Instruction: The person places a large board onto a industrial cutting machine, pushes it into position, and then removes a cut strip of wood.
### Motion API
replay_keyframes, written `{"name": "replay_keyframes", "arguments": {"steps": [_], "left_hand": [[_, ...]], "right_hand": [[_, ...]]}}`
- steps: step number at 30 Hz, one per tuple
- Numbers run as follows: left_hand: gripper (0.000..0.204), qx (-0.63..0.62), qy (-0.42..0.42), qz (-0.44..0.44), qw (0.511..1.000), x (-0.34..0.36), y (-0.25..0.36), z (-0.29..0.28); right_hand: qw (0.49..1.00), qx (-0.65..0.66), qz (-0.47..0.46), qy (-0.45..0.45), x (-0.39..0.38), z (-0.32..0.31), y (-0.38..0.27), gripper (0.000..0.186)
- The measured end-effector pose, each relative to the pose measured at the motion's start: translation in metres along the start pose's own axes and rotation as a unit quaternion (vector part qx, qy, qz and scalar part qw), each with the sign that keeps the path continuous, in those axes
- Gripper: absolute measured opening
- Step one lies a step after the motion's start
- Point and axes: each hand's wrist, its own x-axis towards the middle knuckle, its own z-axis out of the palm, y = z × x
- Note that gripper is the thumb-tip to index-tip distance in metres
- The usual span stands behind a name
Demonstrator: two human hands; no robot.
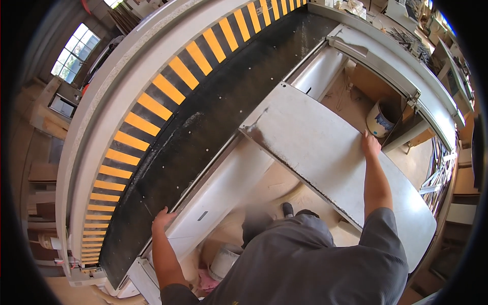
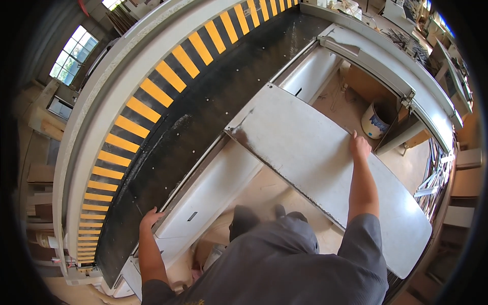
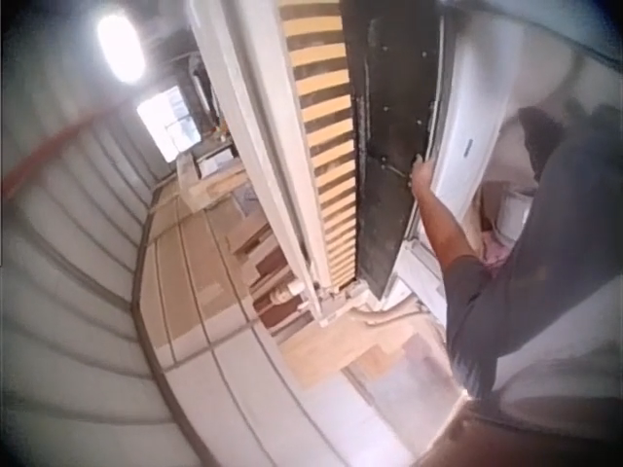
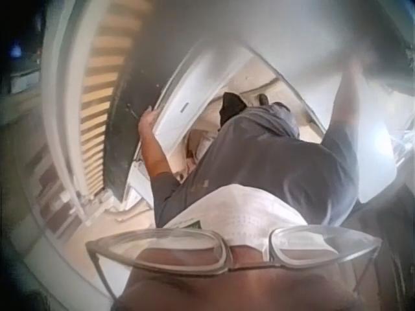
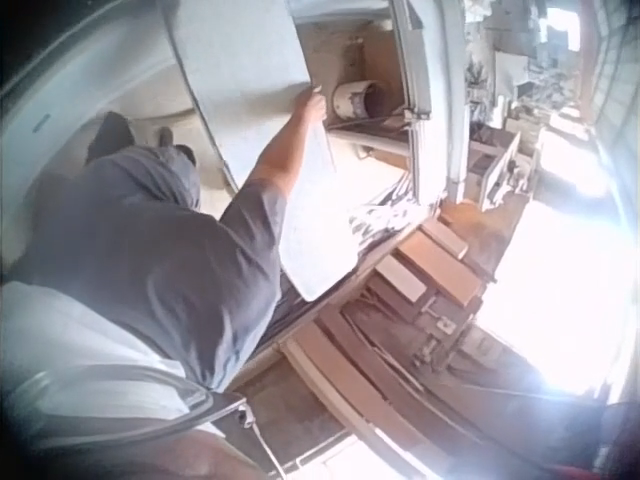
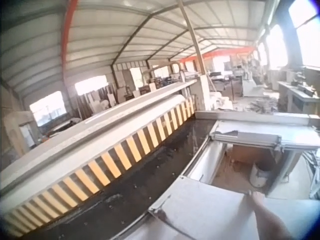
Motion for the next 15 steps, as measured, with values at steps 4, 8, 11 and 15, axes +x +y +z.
{"name": "replay_keyframes", "arguments": {"steps": [4, 8, 11, 15], "left_hand": [[0.098, 0.002, -0.053, -0.016, 0.998, -0.040, 0.051, -0.018], [0.102, 0.044, -0.069, -0.036, 0.996, -0.013, 0.028, -0.025], [0.107, -0.015, -0.118, -0.081, 0.990, -0.007, 0.036, -0.023], [0.108, -0.153, -0.158, -0.085, 0.972, -0.028, 0.030, -0.030]], "right_hand": [[0.997, 0.000, 0.008, 0.081, -0.004, 0.003, 0.000, 0.067], [0.994, 0.006, 0.010, 0.105, -0.007, 0.005, -0.002, 0.065], [0.995, 0.004, 0.021, 0.100, -0.009, 0.011, 0.002, 0.065], [0.994, 0.023, 0.025, 0.108, -0.013, 0.002, -0.004, 0.063]]}}
